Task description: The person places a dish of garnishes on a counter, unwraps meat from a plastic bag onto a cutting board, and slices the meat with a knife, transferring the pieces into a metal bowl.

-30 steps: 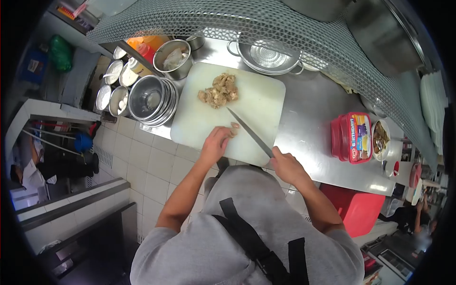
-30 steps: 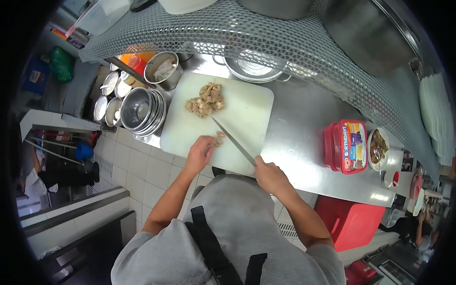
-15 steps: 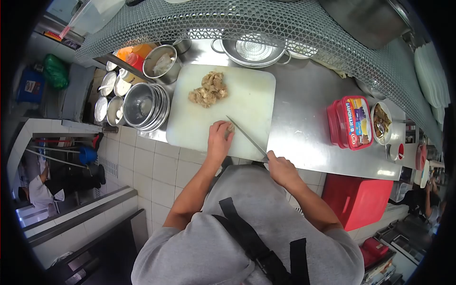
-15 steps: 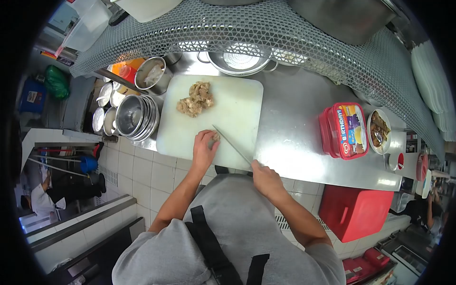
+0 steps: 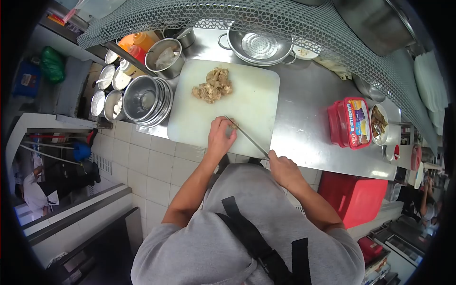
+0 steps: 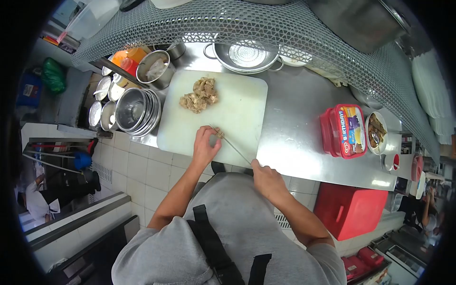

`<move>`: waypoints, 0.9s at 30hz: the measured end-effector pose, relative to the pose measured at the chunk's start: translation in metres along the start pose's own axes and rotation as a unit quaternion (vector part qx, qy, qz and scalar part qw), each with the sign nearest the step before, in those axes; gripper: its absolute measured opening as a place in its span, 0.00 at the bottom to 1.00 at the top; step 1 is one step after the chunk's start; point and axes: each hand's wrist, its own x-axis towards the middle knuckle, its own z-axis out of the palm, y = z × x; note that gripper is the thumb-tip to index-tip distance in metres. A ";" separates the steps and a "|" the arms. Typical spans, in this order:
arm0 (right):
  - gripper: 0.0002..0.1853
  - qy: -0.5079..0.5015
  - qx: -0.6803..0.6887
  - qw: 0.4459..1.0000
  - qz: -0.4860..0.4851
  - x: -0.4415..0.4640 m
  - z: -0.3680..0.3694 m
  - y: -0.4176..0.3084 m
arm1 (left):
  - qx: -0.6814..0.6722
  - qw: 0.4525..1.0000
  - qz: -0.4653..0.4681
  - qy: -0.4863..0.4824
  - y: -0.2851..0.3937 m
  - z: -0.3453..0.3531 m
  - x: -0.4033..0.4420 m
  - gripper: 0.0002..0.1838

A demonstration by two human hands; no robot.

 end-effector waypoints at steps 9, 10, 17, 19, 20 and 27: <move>0.10 -0.027 -0.019 0.999 0.028 -0.004 -0.015 -0.018 | 0.002 0.999 0.026 0.039 -0.003 0.008 0.004 0.14; 0.10 -0.031 -0.020 0.999 0.027 0.002 -0.010 -0.016 | -0.002 0.999 0.027 0.041 -0.004 0.009 0.004 0.14; 0.11 -0.021 0.040 0.999 -0.012 0.052 0.018 -0.014 | 0.005 1.000 -0.007 0.020 -0.011 0.008 0.003 0.11; 0.12 -0.013 0.037 0.999 -0.020 0.052 0.006 -0.014 | 0.018 1.000 0.003 0.009 -0.010 0.006 0.006 0.12; 0.12 -0.021 0.022 0.999 -0.022 0.048 -0.005 -0.017 | 0.022 1.000 0.008 0.010 -0.007 0.002 0.007 0.12; 0.12 -0.004 0.041 0.999 -0.029 0.061 0.009 -0.015 | 0.053 0.992 0.056 -0.096 0.001 -0.038 0.016 0.16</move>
